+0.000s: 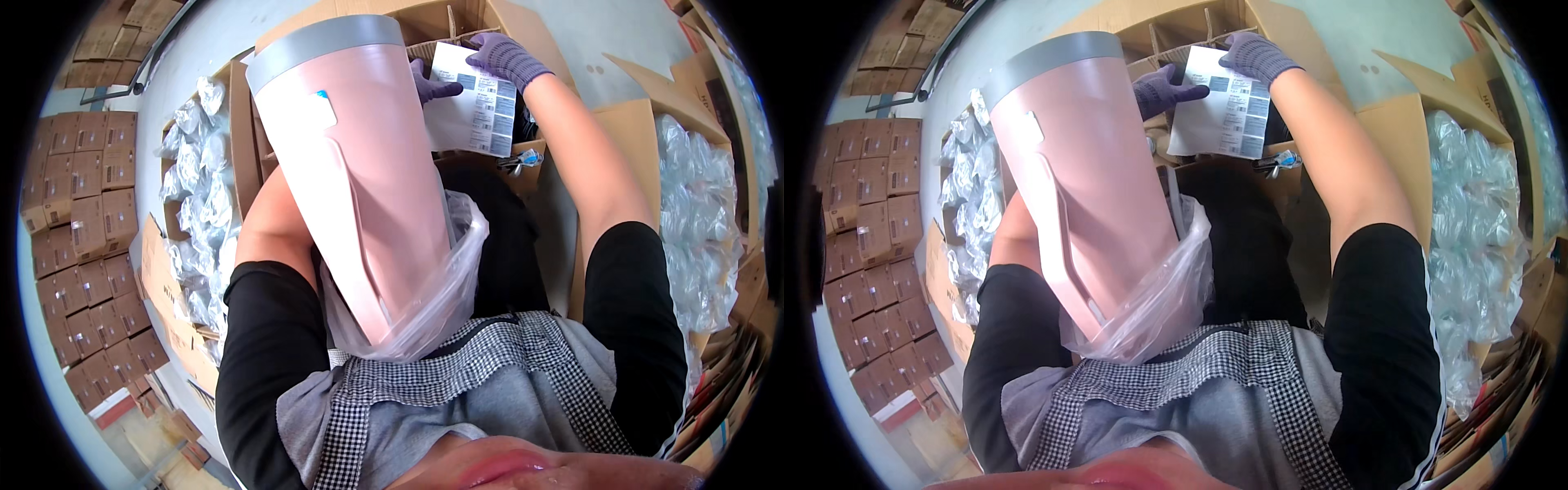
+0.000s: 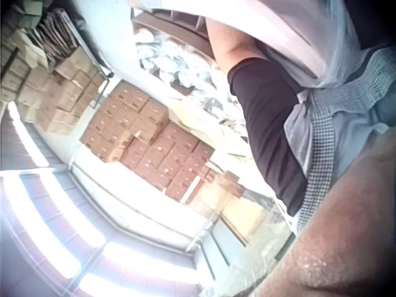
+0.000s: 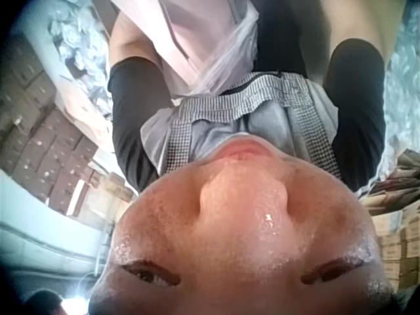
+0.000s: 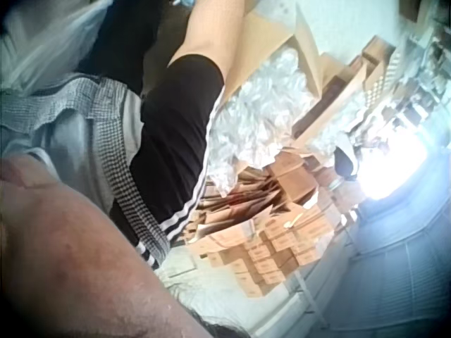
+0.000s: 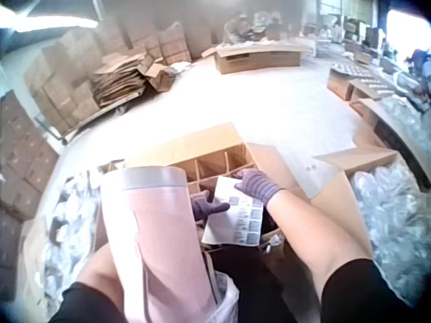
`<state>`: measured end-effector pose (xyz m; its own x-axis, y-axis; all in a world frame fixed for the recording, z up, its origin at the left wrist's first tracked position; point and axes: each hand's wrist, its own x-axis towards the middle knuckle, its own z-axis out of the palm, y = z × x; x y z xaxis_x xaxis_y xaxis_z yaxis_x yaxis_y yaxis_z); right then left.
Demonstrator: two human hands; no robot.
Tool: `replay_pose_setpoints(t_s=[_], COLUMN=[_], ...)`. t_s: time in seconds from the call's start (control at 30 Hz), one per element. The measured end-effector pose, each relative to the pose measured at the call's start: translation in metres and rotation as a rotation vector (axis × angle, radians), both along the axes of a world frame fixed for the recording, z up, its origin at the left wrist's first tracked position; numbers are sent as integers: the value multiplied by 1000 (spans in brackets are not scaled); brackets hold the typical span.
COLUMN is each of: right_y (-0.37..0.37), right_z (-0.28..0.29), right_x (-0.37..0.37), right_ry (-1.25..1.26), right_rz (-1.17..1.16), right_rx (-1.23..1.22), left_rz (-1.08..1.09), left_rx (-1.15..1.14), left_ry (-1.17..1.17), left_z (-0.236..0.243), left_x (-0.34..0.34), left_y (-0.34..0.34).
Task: The person takes a thermal flask from a box, places a chrome ball inside it, secures the lid, and applies a sticker to the flask before placing it back into a shipping box.
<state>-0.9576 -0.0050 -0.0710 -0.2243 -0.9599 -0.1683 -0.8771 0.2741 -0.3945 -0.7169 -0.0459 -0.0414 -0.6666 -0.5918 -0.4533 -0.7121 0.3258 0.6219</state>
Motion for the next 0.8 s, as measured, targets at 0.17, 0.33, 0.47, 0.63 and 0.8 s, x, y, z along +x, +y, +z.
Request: replay_pose_setpoints(t_s=[0.17,0.33,0.47,0.63,0.8], right_y=[14,43,105,97,95], right_z=[64,105,125,94,106], right_x=[19,33,82,89,101], right_ry=[-247,-391,-187,-312,-321], right_rz=[271,145,396,182,158], right_rx=[-217,-533,-733,-771,-768], left_rz=[195,286,270,-42,72], left_rx=[415,676,831,798,157], left_ry=[195,418,821,789,314], left_z=[-1,72,77,92,115], left_x=[24,30,47,44,42], left_y=[-16,16,23,31,42])
